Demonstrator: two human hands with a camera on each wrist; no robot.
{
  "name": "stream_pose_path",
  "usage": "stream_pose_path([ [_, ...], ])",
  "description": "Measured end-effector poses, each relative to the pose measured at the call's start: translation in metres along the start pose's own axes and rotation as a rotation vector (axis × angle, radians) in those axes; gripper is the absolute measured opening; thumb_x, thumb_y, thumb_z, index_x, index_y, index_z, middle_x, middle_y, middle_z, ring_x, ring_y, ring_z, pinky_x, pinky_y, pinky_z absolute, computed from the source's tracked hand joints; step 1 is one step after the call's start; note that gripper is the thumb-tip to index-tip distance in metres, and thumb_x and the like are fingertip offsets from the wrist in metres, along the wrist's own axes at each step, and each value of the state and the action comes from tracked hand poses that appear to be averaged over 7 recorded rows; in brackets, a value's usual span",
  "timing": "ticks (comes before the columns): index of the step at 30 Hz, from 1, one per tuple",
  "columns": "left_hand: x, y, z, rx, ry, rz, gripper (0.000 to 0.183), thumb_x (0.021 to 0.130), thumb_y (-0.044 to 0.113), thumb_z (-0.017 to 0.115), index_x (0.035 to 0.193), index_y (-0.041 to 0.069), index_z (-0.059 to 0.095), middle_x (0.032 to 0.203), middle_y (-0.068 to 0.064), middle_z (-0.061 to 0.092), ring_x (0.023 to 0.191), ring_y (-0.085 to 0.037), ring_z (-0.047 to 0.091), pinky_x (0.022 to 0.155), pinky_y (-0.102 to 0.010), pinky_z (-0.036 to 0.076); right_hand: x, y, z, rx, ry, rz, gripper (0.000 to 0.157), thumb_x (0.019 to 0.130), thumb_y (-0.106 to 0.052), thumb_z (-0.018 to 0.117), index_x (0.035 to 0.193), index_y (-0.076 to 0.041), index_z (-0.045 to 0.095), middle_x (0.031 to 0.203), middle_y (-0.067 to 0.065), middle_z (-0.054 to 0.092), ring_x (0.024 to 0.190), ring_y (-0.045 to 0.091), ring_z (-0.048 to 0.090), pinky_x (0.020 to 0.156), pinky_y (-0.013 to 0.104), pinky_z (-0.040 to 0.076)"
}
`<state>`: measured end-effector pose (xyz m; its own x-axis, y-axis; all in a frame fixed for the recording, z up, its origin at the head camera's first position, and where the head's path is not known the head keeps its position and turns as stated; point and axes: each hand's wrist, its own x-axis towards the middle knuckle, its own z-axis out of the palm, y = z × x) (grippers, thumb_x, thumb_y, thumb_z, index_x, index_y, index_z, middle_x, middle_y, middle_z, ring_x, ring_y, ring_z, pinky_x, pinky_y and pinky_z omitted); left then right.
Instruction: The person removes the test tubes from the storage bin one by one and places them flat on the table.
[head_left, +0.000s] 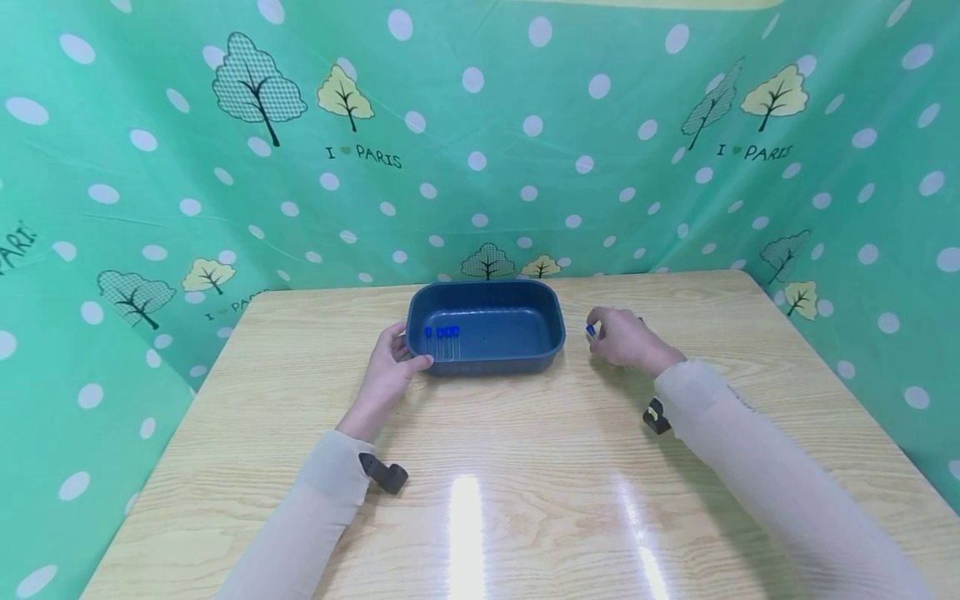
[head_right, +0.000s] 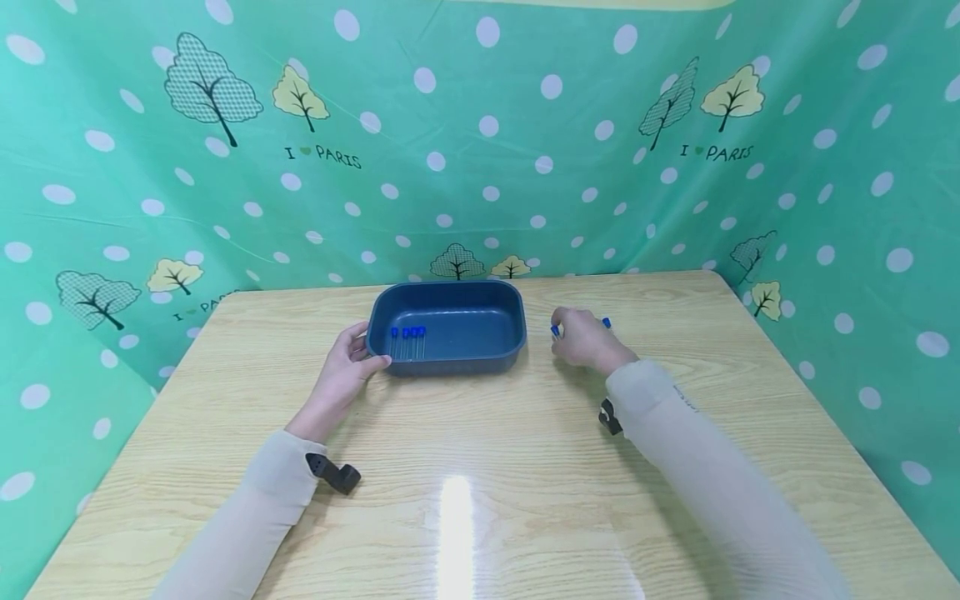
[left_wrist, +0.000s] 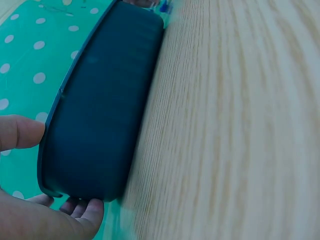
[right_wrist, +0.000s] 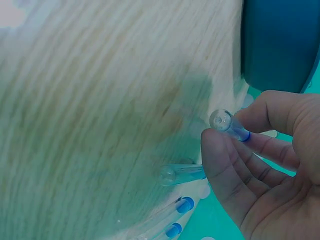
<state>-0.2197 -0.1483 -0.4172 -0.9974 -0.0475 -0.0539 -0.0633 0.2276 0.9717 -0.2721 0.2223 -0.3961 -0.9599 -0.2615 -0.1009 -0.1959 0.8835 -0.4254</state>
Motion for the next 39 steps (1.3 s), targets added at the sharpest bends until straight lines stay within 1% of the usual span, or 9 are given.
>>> stream_pose_path([
  [8,0.0,0.0,0.0012,-0.008,0.0,0.0,0.078,0.084,0.007,0.068,0.149,0.011,0.024,0.149,-0.016,0.034,0.137,-0.03,0.032,0.11,-0.045,0.032,0.0003,0.0017,0.0038,0.008,-0.021,0.005,0.046,0.084,-0.005,0.06,0.127,0.004,0.048,0.081,0.011,0.059,0.057,0.018,0.056,0.051,0.028,0.046],
  [16,-0.0011,0.0003,0.0005,-0.018,-0.007,-0.006,0.079,0.085,0.008,0.067,0.15,0.012,0.023,0.15,-0.017,0.032,0.138,-0.03,0.03,0.111,-0.044,0.031,-0.001,0.0011,0.0067,-0.003,-0.024,0.013,0.047,0.084,-0.005,0.06,0.128,0.006,0.046,0.075,0.008,0.06,0.055,0.017,0.055,0.049,0.027,0.046],
  [21,-0.0015,0.0012,0.0004,-0.017,-0.007,-0.012,0.079,0.085,0.008,0.067,0.15,0.012,0.023,0.15,-0.016,0.032,0.138,-0.03,0.03,0.11,-0.044,0.032,-0.0003,0.0024,0.0078,0.002,-0.023,0.021,0.048,0.084,-0.004,0.06,0.129,0.006,0.046,0.068,0.007,0.059,0.052,0.017,0.054,0.047,0.027,0.044],
  [26,-0.0011,0.001,0.0,-0.013,-0.009,-0.013,0.079,0.086,0.008,0.067,0.15,0.012,0.022,0.15,-0.016,0.032,0.138,-0.03,0.03,0.11,-0.045,0.032,-0.0008,0.0014,0.0073,0.0,-0.017,0.029,0.049,0.083,-0.004,0.06,0.129,0.007,0.046,0.065,0.007,0.057,0.05,0.016,0.052,0.047,0.027,0.044],
  [29,-0.001,0.0006,-0.0001,-0.018,-0.01,-0.012,0.079,0.086,0.007,0.067,0.15,0.012,0.022,0.15,-0.017,0.031,0.139,-0.03,0.029,0.111,-0.045,0.031,0.0,0.0014,0.0079,-0.011,-0.014,0.039,0.049,0.083,-0.004,0.06,0.128,0.007,0.046,0.067,0.008,0.058,0.05,0.016,0.052,0.048,0.027,0.045],
  [36,-0.0021,0.0016,0.0005,-0.001,-0.005,-0.01,0.079,0.085,0.009,0.067,0.15,0.012,0.023,0.15,-0.016,0.032,0.138,-0.03,0.03,0.11,-0.044,0.032,0.0019,0.003,0.0093,-0.029,-0.006,0.044,0.047,0.083,-0.004,0.061,0.126,0.008,0.048,0.085,0.014,0.061,0.056,0.019,0.055,0.053,0.029,0.047],
  [39,-0.0027,0.0022,0.0005,0.009,-0.003,-0.013,0.079,0.085,0.009,0.067,0.15,0.013,0.023,0.15,-0.015,0.032,0.138,-0.029,0.03,0.11,-0.044,0.032,0.0025,0.0041,0.0098,-0.034,-0.008,0.052,0.047,0.082,-0.004,0.061,0.126,0.008,0.048,0.089,0.015,0.061,0.06,0.02,0.055,0.054,0.029,0.047],
])
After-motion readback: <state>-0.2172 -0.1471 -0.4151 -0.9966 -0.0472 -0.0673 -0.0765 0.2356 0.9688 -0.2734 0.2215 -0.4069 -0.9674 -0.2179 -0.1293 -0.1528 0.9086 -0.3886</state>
